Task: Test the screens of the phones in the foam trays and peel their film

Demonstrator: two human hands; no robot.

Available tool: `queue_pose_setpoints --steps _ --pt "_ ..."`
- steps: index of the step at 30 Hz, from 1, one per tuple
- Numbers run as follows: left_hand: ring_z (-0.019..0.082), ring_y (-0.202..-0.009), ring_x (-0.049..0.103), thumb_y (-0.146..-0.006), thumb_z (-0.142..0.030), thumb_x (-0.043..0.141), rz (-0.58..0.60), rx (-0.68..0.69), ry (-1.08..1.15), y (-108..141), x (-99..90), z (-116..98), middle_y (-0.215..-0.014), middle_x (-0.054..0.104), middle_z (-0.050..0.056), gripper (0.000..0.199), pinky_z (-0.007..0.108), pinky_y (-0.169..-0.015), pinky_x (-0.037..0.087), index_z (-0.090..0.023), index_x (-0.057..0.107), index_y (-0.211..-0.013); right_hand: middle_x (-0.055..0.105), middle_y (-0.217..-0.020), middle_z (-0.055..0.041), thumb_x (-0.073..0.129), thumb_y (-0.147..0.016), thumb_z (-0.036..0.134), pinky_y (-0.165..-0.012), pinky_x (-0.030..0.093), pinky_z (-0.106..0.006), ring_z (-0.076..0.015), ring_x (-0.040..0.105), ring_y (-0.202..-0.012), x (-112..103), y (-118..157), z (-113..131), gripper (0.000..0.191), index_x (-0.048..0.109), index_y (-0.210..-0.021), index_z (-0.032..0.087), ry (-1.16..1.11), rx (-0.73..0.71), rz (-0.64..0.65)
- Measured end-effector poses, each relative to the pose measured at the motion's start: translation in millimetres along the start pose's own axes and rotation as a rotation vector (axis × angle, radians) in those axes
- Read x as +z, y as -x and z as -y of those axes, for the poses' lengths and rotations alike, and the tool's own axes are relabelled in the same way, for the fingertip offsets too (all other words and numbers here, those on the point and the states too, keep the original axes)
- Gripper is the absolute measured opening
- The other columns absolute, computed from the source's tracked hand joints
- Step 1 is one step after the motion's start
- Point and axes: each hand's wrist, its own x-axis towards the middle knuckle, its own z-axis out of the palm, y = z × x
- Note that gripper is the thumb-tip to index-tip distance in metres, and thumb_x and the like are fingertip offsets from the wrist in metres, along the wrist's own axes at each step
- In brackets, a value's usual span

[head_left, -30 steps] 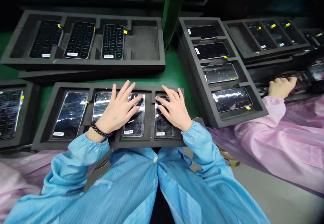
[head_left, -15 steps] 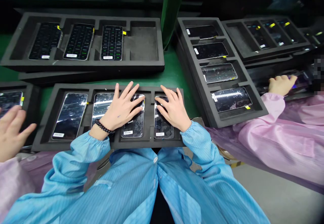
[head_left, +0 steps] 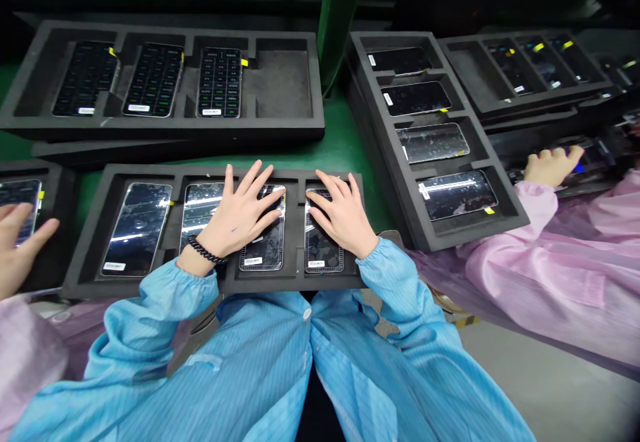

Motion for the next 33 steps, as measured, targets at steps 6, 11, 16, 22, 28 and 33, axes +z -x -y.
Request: queue_pose_setpoints --steps 6,11,16,22,28,33 --pt "0.035 -0.156 0.018 -0.102 -0.046 0.035 0.001 0.016 -0.022 -0.3 -0.1 -0.1 -0.165 0.027 0.013 0.047 0.075 -0.121 0.008 -0.025 0.059 -0.137 0.043 -0.158 -0.0137 0.042 -0.104 0.039 -0.121 0.023 -0.065 -0.0303 0.045 -0.139 -0.9 -1.5 -1.4 0.036 0.068 -0.125 0.023 0.025 -0.019 -0.008" --pt "0.036 -0.156 0.018 -0.103 -0.049 0.03 0.019 -0.034 -0.016 2.3 -9.6 -2.5 -0.165 0.028 0.011 0.051 0.074 -0.122 0.006 -0.024 0.06 -0.135 0.048 -0.154 -0.014 0.041 -0.105 0.038 -0.12 0.026 -0.066 -0.0297 0.048 -0.136 -5.2 2.6 -6.0 0.037 0.07 -0.123 0.023 0.056 -0.011 -0.036" --pt "0.032 -0.157 0.016 -0.104 -0.05 0.025 0.068 -0.093 0.026 2.7 -19.5 -8.0 -0.167 0.026 0.005 0.053 0.064 -0.126 -0.001 -0.023 0.059 -0.136 0.05 -0.152 -0.0143 0.041 -0.105 0.037 -0.12 0.028 -0.065 -0.0291 0.049 -0.136 -7.1 9.5 -10.9 0.036 0.07 -0.122 0.023 0.073 0.01 -0.05" --pt "0.036 -0.156 0.018 -0.102 -0.05 0.034 0.022 0.0 -0.022 -0.6 -3.2 -1.9 -0.165 0.025 0.014 0.051 0.074 -0.121 0.007 -0.023 0.059 -0.137 0.047 -0.155 -0.0148 0.042 -0.105 0.038 -0.12 0.026 -0.064 -0.03 0.048 -0.137 -4.3 4.4 -3.9 0.036 0.069 -0.123 0.021 0.049 -0.007 -0.02" --pt "0.035 -0.157 0.015 -0.103 -0.05 0.028 0.039 -0.009 -0.062 2.1 -5.0 1.4 -0.166 0.024 0.014 0.053 0.074 -0.121 0.006 -0.024 0.055 -0.141 0.044 -0.157 -0.0149 0.042 -0.105 0.037 -0.121 0.024 -0.064 -0.0308 0.047 -0.137 -3.2 0.8 -1.0 0.036 0.068 -0.124 0.021 0.026 -0.015 -0.007" --pt "0.035 -0.157 0.014 -0.104 -0.049 0.028 0.058 -0.029 -0.043 2.4 -9.4 0.6 -0.167 0.023 0.012 0.053 0.072 -0.122 0.005 -0.023 0.056 -0.139 0.047 -0.155 -0.0152 0.041 -0.105 0.038 -0.12 0.024 -0.064 -0.0307 0.048 -0.136 -3.6 4.1 -4.7 0.037 0.069 -0.123 0.022 0.039 0.014 -0.021"
